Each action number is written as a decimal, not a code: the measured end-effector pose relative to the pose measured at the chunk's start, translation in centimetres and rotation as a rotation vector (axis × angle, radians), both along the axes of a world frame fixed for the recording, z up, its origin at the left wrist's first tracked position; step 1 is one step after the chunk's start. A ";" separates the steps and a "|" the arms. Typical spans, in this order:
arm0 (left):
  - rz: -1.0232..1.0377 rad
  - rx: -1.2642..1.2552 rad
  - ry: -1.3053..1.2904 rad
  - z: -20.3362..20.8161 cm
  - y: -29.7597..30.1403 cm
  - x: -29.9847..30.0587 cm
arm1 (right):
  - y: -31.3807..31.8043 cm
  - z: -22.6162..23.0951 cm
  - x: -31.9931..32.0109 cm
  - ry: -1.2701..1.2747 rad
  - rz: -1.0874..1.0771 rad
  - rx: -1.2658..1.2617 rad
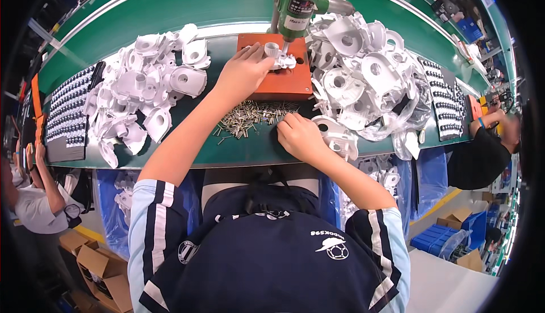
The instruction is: Assembling small plastic components using a manual press and screws on a factory line.
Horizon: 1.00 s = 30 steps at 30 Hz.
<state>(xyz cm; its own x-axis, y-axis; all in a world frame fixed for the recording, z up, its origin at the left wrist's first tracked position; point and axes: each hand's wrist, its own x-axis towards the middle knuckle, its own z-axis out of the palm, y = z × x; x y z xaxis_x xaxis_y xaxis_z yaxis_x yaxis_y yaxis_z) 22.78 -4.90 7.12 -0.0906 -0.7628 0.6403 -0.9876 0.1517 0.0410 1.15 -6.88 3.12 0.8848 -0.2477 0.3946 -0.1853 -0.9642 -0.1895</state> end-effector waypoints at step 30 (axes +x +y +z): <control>-0.064 0.302 0.280 0.6 1.0 -0.4 | -7.4 8.8 -9.8 0.118 0.849 1.560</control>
<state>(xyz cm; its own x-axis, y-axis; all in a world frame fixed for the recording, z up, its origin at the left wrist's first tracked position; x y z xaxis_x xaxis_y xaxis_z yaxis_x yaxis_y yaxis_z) 22.40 -3.93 7.72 0.0018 -0.9184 0.3956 -0.9210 0.1526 0.3585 -8.63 -14.33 11.94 0.9599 0.2018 0.1945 0.1413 0.2507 -0.9577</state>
